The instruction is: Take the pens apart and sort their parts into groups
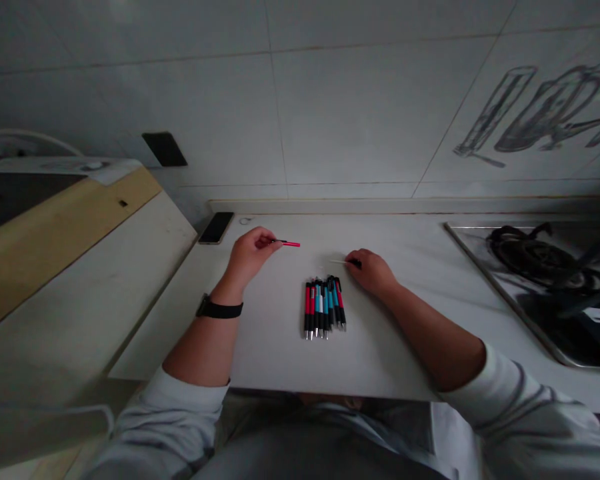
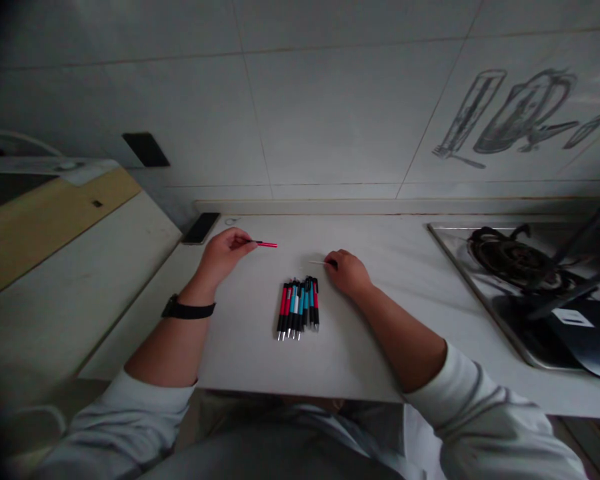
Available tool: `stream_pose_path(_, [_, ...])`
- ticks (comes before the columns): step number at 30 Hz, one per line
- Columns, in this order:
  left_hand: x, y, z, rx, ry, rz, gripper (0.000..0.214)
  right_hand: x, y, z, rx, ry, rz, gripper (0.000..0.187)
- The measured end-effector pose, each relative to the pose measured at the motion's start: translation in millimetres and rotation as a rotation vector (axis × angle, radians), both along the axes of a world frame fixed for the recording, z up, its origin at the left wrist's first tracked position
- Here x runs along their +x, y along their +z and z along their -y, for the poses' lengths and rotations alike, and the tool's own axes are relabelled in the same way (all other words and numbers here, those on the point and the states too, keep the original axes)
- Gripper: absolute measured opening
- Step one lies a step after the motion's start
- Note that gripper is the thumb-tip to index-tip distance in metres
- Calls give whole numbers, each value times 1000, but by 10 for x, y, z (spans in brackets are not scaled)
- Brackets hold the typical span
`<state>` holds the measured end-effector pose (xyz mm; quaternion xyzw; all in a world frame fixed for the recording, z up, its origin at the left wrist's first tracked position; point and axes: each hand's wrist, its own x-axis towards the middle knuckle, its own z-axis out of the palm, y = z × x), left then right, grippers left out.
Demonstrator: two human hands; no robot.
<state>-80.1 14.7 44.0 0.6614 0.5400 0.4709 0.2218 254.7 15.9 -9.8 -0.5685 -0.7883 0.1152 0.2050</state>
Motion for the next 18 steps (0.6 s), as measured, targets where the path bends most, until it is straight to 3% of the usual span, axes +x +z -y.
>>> stream_pose_path(4, [-341, 59, -97, -70, -12, 266, 31, 10, -3, -10, -1, 6, 17, 17])
stream_pose_path(7, [-486, 32, -142, -107, 54, 357, 42, 16, -7, -14, 2, 5, 23, 19])
stream_pose_path(13, [-513, -65, -204, -110, 93, 173, 31, 27, -18, -16, 5, 17, 22, 20])
stream_pose_path(18, [-594, -94, -199, -112, 143, -163, 21, 21, -17, -13, 10, 8, 6, 19])
